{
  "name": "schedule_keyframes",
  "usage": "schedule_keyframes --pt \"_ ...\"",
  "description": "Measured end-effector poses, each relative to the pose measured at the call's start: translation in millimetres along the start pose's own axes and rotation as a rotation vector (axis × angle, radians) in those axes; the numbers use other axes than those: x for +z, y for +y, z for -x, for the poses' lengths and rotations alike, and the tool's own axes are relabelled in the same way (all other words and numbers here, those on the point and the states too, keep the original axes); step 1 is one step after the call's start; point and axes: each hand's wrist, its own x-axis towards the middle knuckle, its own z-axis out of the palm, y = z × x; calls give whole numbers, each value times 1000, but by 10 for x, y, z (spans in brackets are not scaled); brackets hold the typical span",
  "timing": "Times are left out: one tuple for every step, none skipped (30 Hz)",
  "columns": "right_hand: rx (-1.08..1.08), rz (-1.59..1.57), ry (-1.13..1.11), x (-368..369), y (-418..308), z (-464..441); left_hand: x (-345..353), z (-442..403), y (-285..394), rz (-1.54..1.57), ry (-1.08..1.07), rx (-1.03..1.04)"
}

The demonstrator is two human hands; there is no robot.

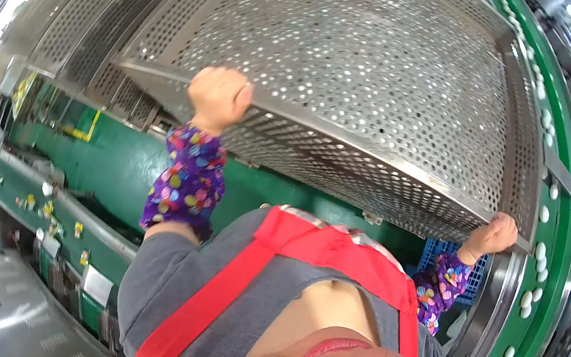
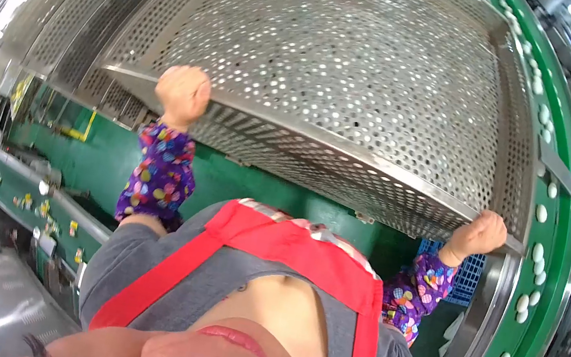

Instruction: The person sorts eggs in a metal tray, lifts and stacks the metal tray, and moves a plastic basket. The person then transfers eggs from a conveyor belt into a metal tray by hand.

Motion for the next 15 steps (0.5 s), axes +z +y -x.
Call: schedule_keyframes --pt "-2 12 12 14 -3 11 -9 -1 6 7 -35 -11" --pt "5 16 13 13 9 22 -24 -2 15 7 -72 -26" --pt "8 13 13 16 12 27 -50 4 34 14 -156 -81" --pt "9 3 14 28 5 16 -100 -7 40 15 -239 -138" --pt "-1 17 -1 21 16 13 -139 -47 15 13 -320 -196" --pt "0 27 11 16 -22 -14 -172 -128 -38 165 -385 -357" --pt "19 22 -38 -1 15 -3 -210 -239 -119 317 -446 -516" --pt "38 19 -87 -1 37 -1 -247 -371 -225 474 -504 -671" --pt "120 91 -113 -15 -68 -55 -267 -546 -391 375 -570 -582" --pt "176 54 -130 8 -108 -77 -240 -758 -601 278 -632 -492" --pt "223 16 -223 34 -209 -149 -146 -974 -773 158 -679 -424" --pt "271 -18 -318 29 -353 -221 20 -1125 -953 84 -623 -322" --pt "288 -115 -333 55 -573 -309 185 -1368 -1105 49 -724 -287" --pt "305 -207 -353 86 -833 -413 424 -1549 -1265 7 -731 -233" --pt "372 -212 -463 87 -1068 -531 668 -1703 -1405 -35 -739 -181"
